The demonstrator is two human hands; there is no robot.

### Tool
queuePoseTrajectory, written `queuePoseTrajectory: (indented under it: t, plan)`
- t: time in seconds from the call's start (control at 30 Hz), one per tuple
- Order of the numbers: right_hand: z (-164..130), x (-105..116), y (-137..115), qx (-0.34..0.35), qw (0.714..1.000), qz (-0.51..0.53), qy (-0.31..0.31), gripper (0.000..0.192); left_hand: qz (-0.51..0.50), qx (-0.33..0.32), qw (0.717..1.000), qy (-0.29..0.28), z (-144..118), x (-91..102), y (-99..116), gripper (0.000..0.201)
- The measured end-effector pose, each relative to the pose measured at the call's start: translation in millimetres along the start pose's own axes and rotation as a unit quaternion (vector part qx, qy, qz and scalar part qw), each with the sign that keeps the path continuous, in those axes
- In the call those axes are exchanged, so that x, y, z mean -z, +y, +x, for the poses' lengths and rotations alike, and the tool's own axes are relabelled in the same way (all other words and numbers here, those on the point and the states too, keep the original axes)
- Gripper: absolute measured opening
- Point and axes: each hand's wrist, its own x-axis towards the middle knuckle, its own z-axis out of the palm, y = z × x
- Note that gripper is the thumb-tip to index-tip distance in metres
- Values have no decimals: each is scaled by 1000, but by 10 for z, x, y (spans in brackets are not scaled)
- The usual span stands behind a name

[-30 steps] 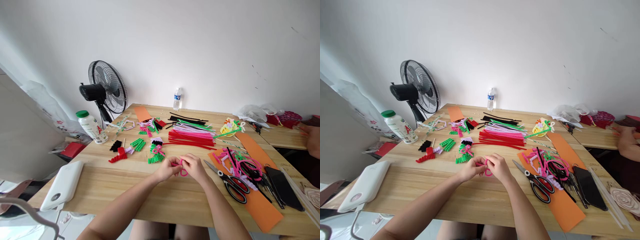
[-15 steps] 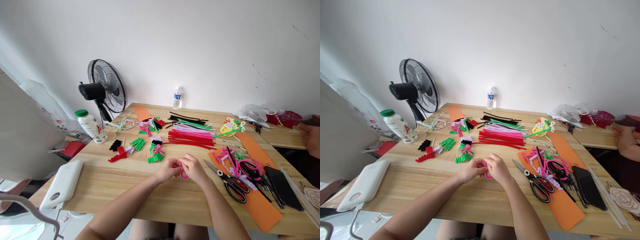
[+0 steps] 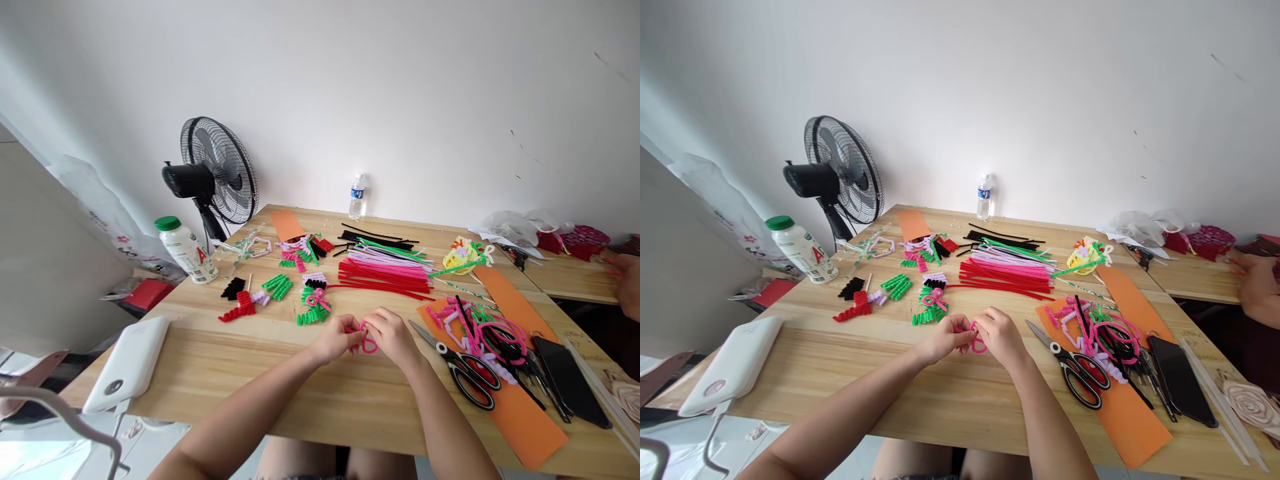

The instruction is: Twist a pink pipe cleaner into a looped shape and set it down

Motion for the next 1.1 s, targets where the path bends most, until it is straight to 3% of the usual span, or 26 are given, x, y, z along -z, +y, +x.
queuePoseTrajectory:
  t: [0.13, 0.53, 0.87, 1.0, 1.1]
  plan:
    - [-13, -8, 5, 2, 999, -31, 14, 18, -11, -1, 1000, -3, 10, 6, -5, 39]
    - [-7, -70, -9, 42, 988, -143, -39, 26, 62, 4, 998, 30, -34, -91, -26, 15]
    - [7, -42, -20, 16, 992, -116, -52, 22, 0, 31, 999, 37, 2, -95, -38, 21]
    - [14, -44, -56, 13, 996, -74, -39, 20, 23, 17, 997, 78, 61, -45, -68, 20]
    - [5, -58, -49, 8, 997, -72, -30, 23, 38, 2, 997, 63, 76, -29, -91, 23]
